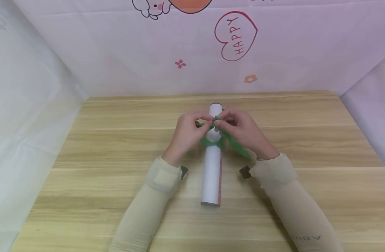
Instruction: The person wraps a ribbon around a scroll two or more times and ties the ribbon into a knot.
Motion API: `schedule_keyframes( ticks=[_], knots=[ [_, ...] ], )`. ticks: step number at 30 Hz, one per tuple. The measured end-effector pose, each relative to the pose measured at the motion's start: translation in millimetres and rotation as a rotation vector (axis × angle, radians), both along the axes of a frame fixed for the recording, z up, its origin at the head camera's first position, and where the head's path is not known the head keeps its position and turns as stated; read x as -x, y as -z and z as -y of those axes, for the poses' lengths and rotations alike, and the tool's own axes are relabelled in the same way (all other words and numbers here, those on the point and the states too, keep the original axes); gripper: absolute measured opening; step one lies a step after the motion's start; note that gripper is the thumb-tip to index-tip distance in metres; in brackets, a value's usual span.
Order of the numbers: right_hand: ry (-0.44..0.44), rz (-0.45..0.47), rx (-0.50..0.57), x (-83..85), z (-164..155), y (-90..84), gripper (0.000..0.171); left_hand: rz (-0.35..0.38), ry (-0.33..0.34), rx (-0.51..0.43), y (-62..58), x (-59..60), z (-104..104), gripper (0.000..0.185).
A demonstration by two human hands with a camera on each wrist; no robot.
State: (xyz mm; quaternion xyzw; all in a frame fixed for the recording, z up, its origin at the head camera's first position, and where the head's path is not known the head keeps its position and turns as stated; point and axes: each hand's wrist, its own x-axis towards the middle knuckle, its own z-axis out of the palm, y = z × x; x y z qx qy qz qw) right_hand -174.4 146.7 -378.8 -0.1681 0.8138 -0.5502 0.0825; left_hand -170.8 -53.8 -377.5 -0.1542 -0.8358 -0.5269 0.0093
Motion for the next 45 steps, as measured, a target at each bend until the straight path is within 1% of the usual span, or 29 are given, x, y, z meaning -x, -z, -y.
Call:
schedule_keyframes(
  ticks=[4, 7, 13, 16, 22, 24, 27, 29, 31, 34, 38, 41, 45],
  knots=[
    [0.025, 0.02, -0.006, -0.4, -1, -1.7, 0.019, 0.019, 0.037, 0.008, -1.8, 0.1, 0, 0.02],
    [0.042, 0.032, -0.014, 0.0, -1, -2.3, 0.02, 0.035, 0.058, -0.004, -2.5, -0.6, 1, 0.023],
    [0.073, 0.034, -0.034, 1.5, -1, -1.7, 0.024, 0.049, 0.103, -0.012, -2.0, -0.3, 3, 0.024],
    [0.089, 0.036, -0.046, 1.6, -1, -1.3, 0.026, 0.044, 0.124, 0.002, -1.4, 0.1, 5, 0.022],
    [0.12, 0.041, -0.089, 1.3, -1, -1.3, 0.028, 0.05, 0.159, -0.02, -1.4, 0.4, 8, 0.011],
    [0.119, 0.04, -0.095, 1.6, -1, -1.2, 0.028, 0.056, 0.174, -0.01, -2.0, 0.8, 9, 0.008],
    [0.109, 0.037, -0.093, 2.2, -1, -0.6, 0.027, 0.075, 0.189, 0.024, -3.5, 1.5, 10, 0.015],
    [0.097, 0.032, -0.086, 2.7, -1, 0.0, 0.026, 0.094, 0.189, 0.056, -4.6, 1.8, 11, 0.019],
    [0.087, 0.025, -0.084, 3.4, -1, 0.8, 0.025, 0.117, 0.187, 0.069, -5.4, 2.0, 11, 0.023],
    [0.078, 0.011, -0.086, 3.9, -1, 1.8, 0.023, 0.157, 0.187, 0.07, -5.2, 2.9, 11, 0.024],
    [0.08, 0.003, -0.111, 4.0, -2, 2.4, 0.023, 0.201, 0.182, 0.063, -4.1, 3.6, 9, 0.02],
    [0.082, 0.008, -0.125, 4.1, -2, 2.5, 0.023, 0.213, 0.166, 0.054, -3.5, 2.8, 8, 0.021],
    [0.083, 0.018, -0.128, 4.0, -2, 2.0, 0.024, 0.208, 0.16, 0.057, -3.5, 2.4, 7, 0.019]
  ],
)
